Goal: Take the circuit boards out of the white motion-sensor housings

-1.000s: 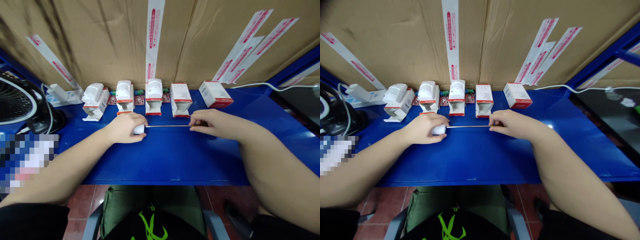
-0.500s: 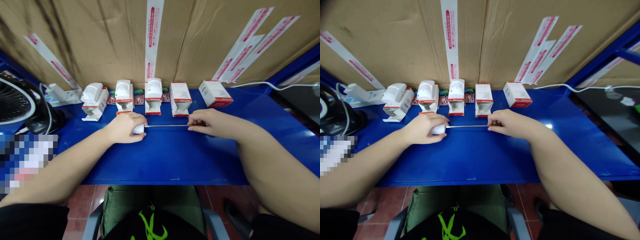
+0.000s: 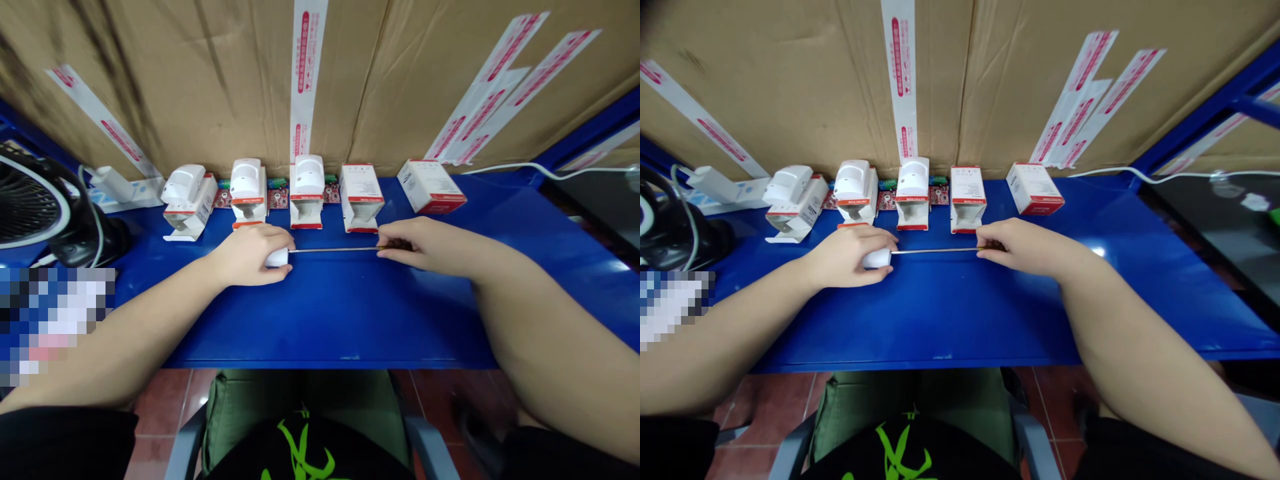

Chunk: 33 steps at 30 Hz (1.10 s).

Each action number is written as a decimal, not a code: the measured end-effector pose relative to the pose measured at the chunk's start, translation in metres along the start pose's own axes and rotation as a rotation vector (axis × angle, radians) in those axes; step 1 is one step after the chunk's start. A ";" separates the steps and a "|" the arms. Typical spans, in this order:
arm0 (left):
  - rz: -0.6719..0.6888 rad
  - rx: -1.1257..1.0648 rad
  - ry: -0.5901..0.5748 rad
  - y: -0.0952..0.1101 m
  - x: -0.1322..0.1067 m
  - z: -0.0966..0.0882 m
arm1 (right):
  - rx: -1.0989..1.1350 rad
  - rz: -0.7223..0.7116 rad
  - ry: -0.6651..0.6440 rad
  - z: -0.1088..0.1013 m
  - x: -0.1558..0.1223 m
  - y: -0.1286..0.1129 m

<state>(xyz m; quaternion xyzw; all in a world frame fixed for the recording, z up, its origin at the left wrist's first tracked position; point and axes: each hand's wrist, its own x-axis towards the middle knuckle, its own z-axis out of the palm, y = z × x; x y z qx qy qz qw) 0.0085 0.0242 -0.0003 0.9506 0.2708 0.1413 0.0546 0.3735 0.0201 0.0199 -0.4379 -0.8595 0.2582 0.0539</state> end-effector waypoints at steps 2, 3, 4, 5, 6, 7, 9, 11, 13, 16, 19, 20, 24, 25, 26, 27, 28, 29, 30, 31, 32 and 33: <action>-0.004 0.000 -0.009 0.000 0.000 -0.001 | -0.010 -0.012 0.015 0.001 0.000 0.000; -0.006 0.000 -0.014 0.001 0.000 -0.001 | -0.015 -0.018 0.026 0.001 0.000 0.001; -0.009 0.001 -0.017 0.001 0.000 -0.001 | -0.019 -0.023 0.040 0.002 0.000 0.001; -0.010 0.003 -0.020 0.001 0.000 -0.002 | -0.023 -0.030 0.054 0.003 0.000 0.001; -0.013 0.005 -0.021 0.002 0.001 -0.002 | -0.026 -0.036 0.067 0.003 0.000 0.001; -0.015 0.007 -0.022 0.002 0.001 -0.003 | -0.028 -0.042 0.077 0.004 0.001 0.001; -0.017 0.009 -0.022 0.002 0.001 -0.003 | -0.024 -0.055 0.087 0.005 0.002 0.002; -0.015 0.007 -0.021 0.002 0.001 -0.003 | -0.013 -0.062 0.088 0.005 0.002 0.002; -0.012 0.001 -0.014 0.001 0.001 -0.002 | -0.004 -0.056 0.086 0.004 0.002 0.003; -0.004 -0.008 -0.003 0.000 0.000 -0.001 | -0.002 -0.042 0.078 0.003 0.001 0.005; 0.000 -0.001 0.002 0.000 0.000 -0.001 | 0.002 -0.044 0.067 0.002 0.000 0.006; -0.001 0.003 0.001 0.000 -0.001 -0.001 | 0.003 -0.047 0.064 0.002 0.000 0.005; -0.010 0.006 -0.014 0.001 0.001 -0.004 | 0.016 -0.056 0.068 -0.002 -0.001 0.002; -0.013 0.006 -0.020 0.002 0.001 -0.005 | 0.023 -0.055 0.070 -0.003 -0.001 0.001; -0.018 0.007 -0.024 0.004 0.002 -0.005 | 0.030 -0.053 0.075 -0.004 -0.002 0.000; -0.026 0.007 -0.026 0.005 0.003 -0.006 | 0.036 -0.050 0.081 -0.005 -0.003 0.000; -0.038 0.008 -0.027 0.007 0.003 -0.006 | 0.040 -0.048 0.086 -0.006 -0.003 0.000; -0.054 0.007 -0.027 0.009 0.004 -0.006 | 0.043 -0.048 0.090 -0.006 -0.004 0.000; -0.072 0.004 -0.026 0.011 0.004 -0.005 | 0.045 -0.050 0.092 -0.006 -0.004 0.000; -0.091 0.001 -0.027 0.013 0.004 -0.004 | 0.046 -0.056 0.093 -0.006 -0.005 0.000; -0.105 -0.003 -0.029 0.014 0.004 -0.003 | 0.047 -0.064 0.090 -0.006 -0.005 0.000; -0.116 -0.007 -0.031 0.016 0.004 -0.002 | 0.049 -0.072 0.087 -0.007 -0.006 0.000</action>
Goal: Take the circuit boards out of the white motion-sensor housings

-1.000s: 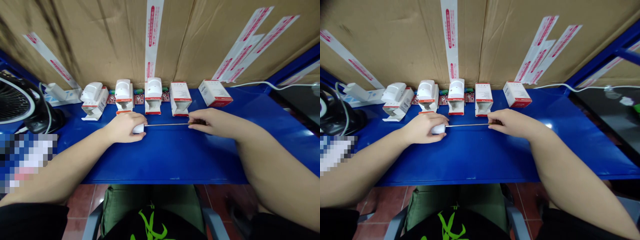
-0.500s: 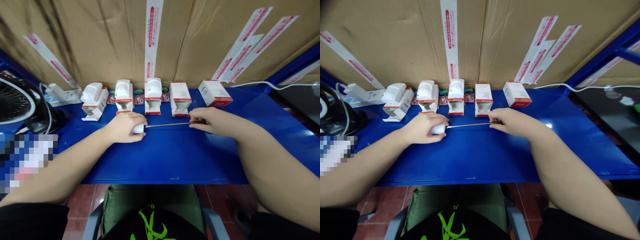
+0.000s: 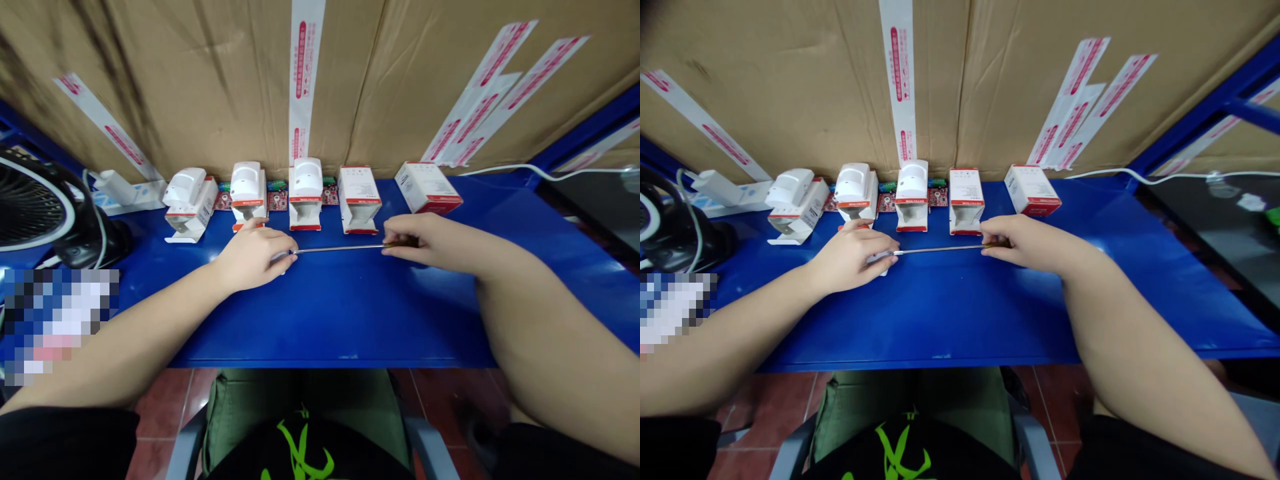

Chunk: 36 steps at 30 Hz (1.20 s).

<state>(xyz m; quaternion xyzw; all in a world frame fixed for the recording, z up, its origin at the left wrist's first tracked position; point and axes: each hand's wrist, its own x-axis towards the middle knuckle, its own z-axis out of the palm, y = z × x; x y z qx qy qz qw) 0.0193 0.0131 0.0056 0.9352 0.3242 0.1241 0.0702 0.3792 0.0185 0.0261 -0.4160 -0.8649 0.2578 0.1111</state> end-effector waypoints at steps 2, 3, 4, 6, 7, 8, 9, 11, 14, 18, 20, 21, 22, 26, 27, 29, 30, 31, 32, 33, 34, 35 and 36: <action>-0.020 -0.012 0.011 0.002 0.000 0.001 | 0.007 -0.007 0.004 0.000 0.000 0.000; -0.033 -0.022 0.024 0.002 0.000 0.001 | 0.011 -0.003 0.006 0.000 -0.001 0.001; -0.049 -0.040 0.042 0.001 0.000 0.001 | 0.014 0.005 0.007 0.000 -0.001 0.002; -0.103 -0.083 0.102 -0.001 0.001 -0.002 | 0.013 0.023 0.004 0.000 -0.001 0.006; -0.138 -0.102 0.133 -0.004 0.000 -0.005 | 0.006 0.028 -0.001 0.000 0.000 0.008; -0.175 -0.112 0.162 -0.007 0.000 -0.008 | -0.005 0.030 -0.004 0.001 0.000 0.011; -0.211 -0.110 0.187 -0.010 0.000 -0.011 | -0.014 0.029 -0.003 0.001 0.000 0.014; -0.263 -0.078 0.211 -0.017 -0.001 -0.016 | -0.035 0.019 0.002 0.003 0.001 0.019; -0.239 -0.059 0.170 -0.024 -0.003 -0.021 | -0.075 -0.016 0.015 0.005 0.003 0.024; -0.106 -0.094 0.141 -0.021 -0.004 -0.016 | -0.107 -0.043 -0.003 0.005 0.002 0.027; -0.057 -0.098 0.133 -0.019 -0.003 -0.011 | -0.113 -0.030 -0.016 0.004 0.001 0.029; -0.040 -0.109 0.123 -0.018 -0.003 -0.008 | -0.112 -0.018 -0.022 0.004 0.001 0.030; -0.031 -0.128 0.117 -0.017 -0.002 -0.005 | -0.107 -0.004 -0.029 0.003 0.000 0.032; -0.092 -0.233 0.181 -0.014 0.001 0.007 | -0.069 0.056 -0.055 0.003 -0.002 0.037; -0.125 -0.259 0.217 -0.013 0.001 0.010 | -0.058 0.069 -0.054 0.003 -0.003 0.038; -0.193 -0.325 0.291 -0.009 0.003 0.014 | -0.030 0.077 -0.047 0.001 -0.005 0.036; -0.220 -0.367 0.324 -0.007 0.004 0.015 | -0.015 0.070 -0.039 0.001 -0.006 0.032; -0.239 -0.415 0.353 -0.005 0.005 0.017 | -0.002 0.051 -0.023 0.001 -0.005 0.027; -0.247 -0.468 0.375 -0.003 0.007 0.018 | 0.009 0.021 0.004 0.002 -0.004 0.021; -0.243 -0.525 0.388 -0.001 0.008 0.020 | 0.016 -0.020 0.041 0.004 -0.001 0.012; -0.227 -0.581 0.393 0.001 0.009 0.021 | 0.020 -0.073 0.084 0.008 0.003 0.002; -0.203 -0.632 0.393 0.003 0.010 0.022 | 0.022 -0.137 0.129 0.014 0.007 -0.008; -0.179 -0.674 0.387 0.004 0.011 0.024 | 0.026 -0.199 0.157 0.022 0.013 -0.020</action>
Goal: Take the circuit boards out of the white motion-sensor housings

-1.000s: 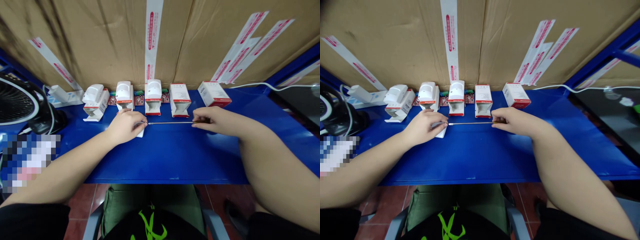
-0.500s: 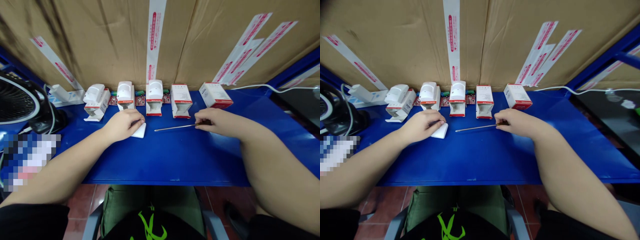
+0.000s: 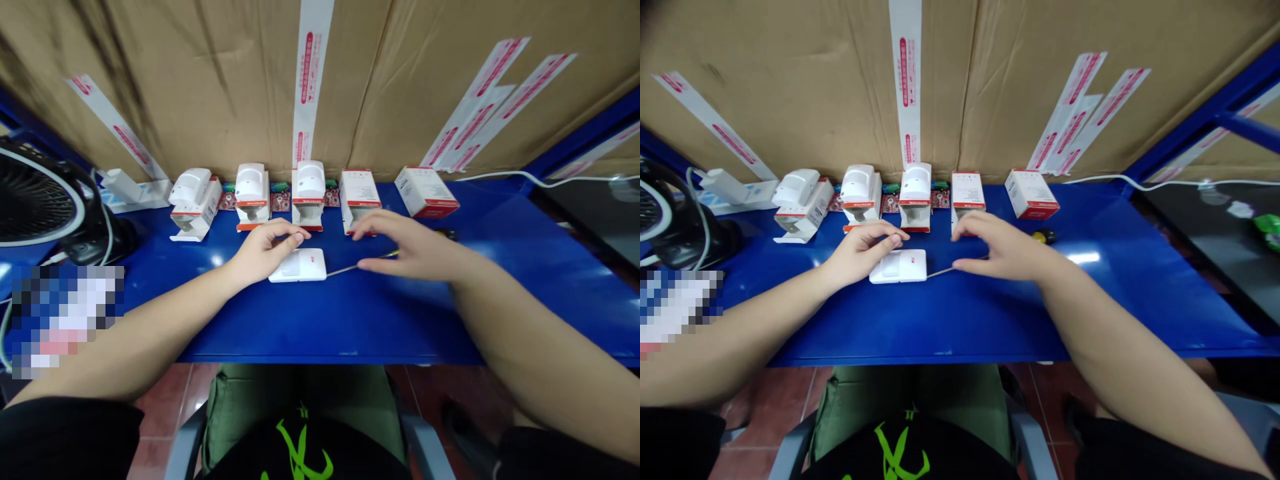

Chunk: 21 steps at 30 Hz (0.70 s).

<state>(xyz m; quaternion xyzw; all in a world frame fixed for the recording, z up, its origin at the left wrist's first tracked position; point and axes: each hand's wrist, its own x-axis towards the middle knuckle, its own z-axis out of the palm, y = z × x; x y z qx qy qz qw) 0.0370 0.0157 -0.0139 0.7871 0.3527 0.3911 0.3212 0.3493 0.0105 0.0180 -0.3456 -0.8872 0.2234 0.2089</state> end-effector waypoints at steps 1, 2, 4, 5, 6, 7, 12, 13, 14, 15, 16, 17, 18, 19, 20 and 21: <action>0.006 -0.034 -0.013 0.000 0.000 0.002 | 0.002 -0.049 0.015 0.010 0.006 -0.010; 0.003 -0.056 -0.021 0.000 0.000 0.002 | -0.007 -0.075 0.022 0.021 0.012 -0.018; -0.026 -0.065 -0.022 -0.002 0.000 0.000 | -0.068 -0.097 0.004 0.041 0.023 -0.032; -0.041 -0.041 -0.026 -0.003 0.000 -0.003 | -0.102 -0.090 -0.015 0.050 0.027 -0.037; -0.045 0.008 -0.034 -0.004 0.001 -0.007 | -0.130 -0.076 -0.038 0.056 0.030 -0.041; -0.035 0.085 -0.049 -0.005 0.001 -0.013 | -0.152 -0.061 -0.057 0.060 0.033 -0.042; 0.054 0.527 -0.252 -0.012 0.002 -0.042 | -0.036 -0.086 -0.068 0.064 0.033 -0.035; 0.048 0.582 -0.287 -0.013 0.002 -0.046 | 0.019 -0.100 -0.060 0.064 0.032 -0.032; 0.037 0.627 -0.310 -0.014 0.002 -0.048 | 0.070 -0.110 -0.051 0.065 0.031 -0.028; 0.028 0.662 -0.322 -0.015 0.002 -0.049 | 0.111 -0.115 -0.042 0.066 0.030 -0.025; 0.022 0.687 -0.329 -0.017 0.002 -0.049 | 0.142 -0.113 -0.030 0.067 0.029 -0.022; 0.019 0.703 -0.334 -0.017 0.002 -0.049 | 0.163 -0.109 -0.018 0.069 0.029 -0.019; 0.017 0.712 -0.339 -0.018 0.001 -0.049 | 0.181 -0.104 -0.009 0.070 0.029 -0.017; 0.014 0.718 -0.345 -0.019 0.001 -0.049 | 0.196 -0.100 -0.004 0.071 0.029 -0.015; 0.007 0.721 -0.355 -0.018 0.001 -0.049 | 0.211 -0.098 0.000 0.071 0.030 -0.014; -0.005 0.722 -0.367 -0.018 0.001 -0.049 | 0.226 -0.095 0.005 0.071 0.030 -0.013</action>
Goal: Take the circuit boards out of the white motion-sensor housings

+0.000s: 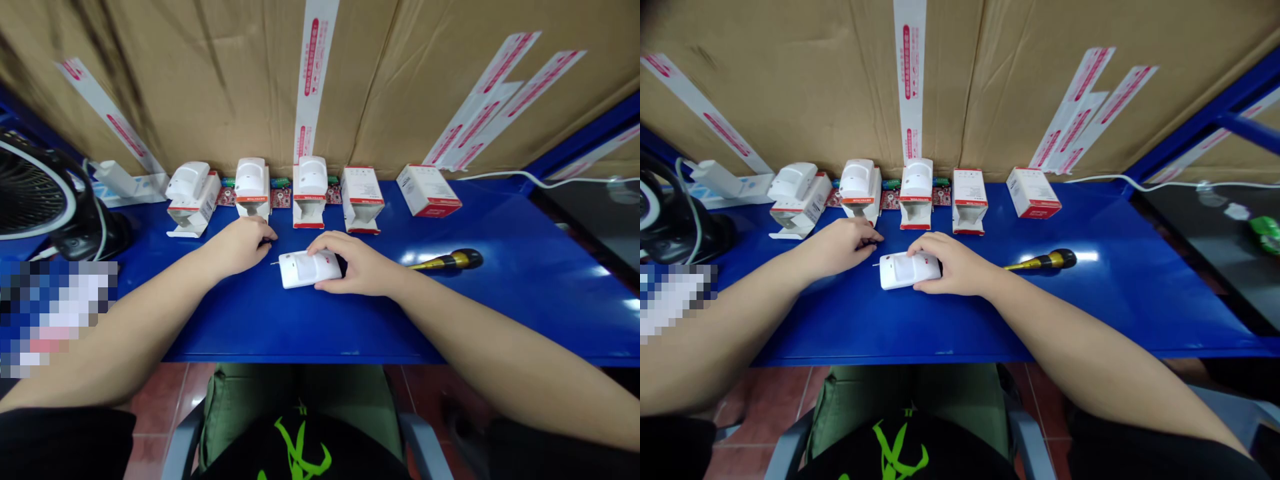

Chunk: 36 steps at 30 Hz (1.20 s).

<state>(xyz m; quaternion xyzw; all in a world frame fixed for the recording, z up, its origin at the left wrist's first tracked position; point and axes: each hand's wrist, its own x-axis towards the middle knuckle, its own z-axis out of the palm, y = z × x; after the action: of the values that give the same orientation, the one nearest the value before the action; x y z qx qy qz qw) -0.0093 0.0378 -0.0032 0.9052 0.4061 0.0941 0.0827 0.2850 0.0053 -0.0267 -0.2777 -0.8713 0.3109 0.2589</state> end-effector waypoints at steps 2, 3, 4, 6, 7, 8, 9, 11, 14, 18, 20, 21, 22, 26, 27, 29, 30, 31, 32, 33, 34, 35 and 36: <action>-0.025 -0.005 -0.003 0.003 -0.001 -0.002 | 0.025 0.008 0.017 -0.001 0.001 0.001; -0.039 -0.014 0.029 0.005 -0.001 -0.004 | 0.035 0.016 0.029 -0.002 0.001 0.001; -0.045 -0.032 0.080 0.008 -0.002 -0.006 | 0.041 0.026 0.040 -0.002 0.001 0.001; 0.000 -0.103 0.198 0.015 -0.003 -0.008 | 0.048 0.041 0.064 -0.003 0.002 0.002; 0.060 -0.153 0.232 0.020 -0.004 -0.008 | 0.049 0.043 0.075 -0.003 0.002 0.002; 0.134 -0.204 0.241 0.023 -0.004 -0.006 | 0.050 0.041 0.087 -0.002 0.002 0.002; 0.212 -0.247 0.226 0.027 -0.005 -0.003 | 0.050 0.038 0.100 -0.002 0.002 0.003; 0.314 -0.290 0.183 0.032 -0.005 0.004 | 0.052 0.040 0.137 0.000 0.002 0.003; 0.305 -0.294 0.185 0.035 -0.004 0.017 | 0.053 0.064 0.187 0.000 0.001 0.002; 0.250 -0.308 0.194 0.038 -0.003 0.024 | -0.005 0.068 0.125 -0.008 0.000 0.001; 0.226 -0.306 0.184 0.041 -0.002 0.026 | -0.046 0.060 0.067 -0.014 -0.001 0.000; 0.215 -0.305 0.182 0.042 -0.002 0.027 | -0.064 0.059 0.047 -0.016 -0.002 -0.001; 0.206 -0.306 0.180 0.044 -0.001 0.028 | -0.079 0.059 0.033 -0.019 -0.002 -0.002; 0.181 -0.306 0.173 0.048 0.004 0.030 | -0.147 0.045 -0.005 -0.023 -0.003 -0.005; 0.177 -0.304 0.169 0.048 0.005 0.030 | -0.167 0.035 -0.013 -0.023 -0.003 -0.005; 0.172 -0.302 0.163 0.048 0.006 0.029 | -0.202 0.011 -0.014 -0.023 -0.003 -0.005; 0.169 -0.303 0.160 0.048 0.006 0.029 | -0.216 -0.003 -0.008 -0.022 -0.002 -0.004; 0.165 -0.305 0.155 0.048 0.007 0.029 | -0.227 -0.015 -0.001 -0.022 -0.002 -0.003; 0.160 -0.309 0.150 0.048 0.007 0.029 | -0.234 -0.026 0.006 -0.021 -0.001 -0.002; 0.154 -0.313 0.145 0.048 0.007 0.028 | -0.236 -0.035 0.009 -0.020 0.000 0.000; 0.148 -0.318 0.141 0.048 0.007 0.028 | -0.235 -0.042 0.011 -0.020 0.000 0.001; 0.143 -0.323 0.137 0.048 0.007 0.028 | -0.233 -0.045 0.015 -0.020 0.001 0.002; 0.138 -0.327 0.135 0.048 0.008 0.028 | -0.230 -0.048 0.021 -0.020 0.001 0.003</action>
<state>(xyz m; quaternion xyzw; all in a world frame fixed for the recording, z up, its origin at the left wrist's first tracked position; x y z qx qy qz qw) 0.0369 0.0098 -0.0186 0.8969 0.3271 0.2248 0.1948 0.2972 0.0158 -0.0149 -0.2879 -0.9049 0.1996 0.2419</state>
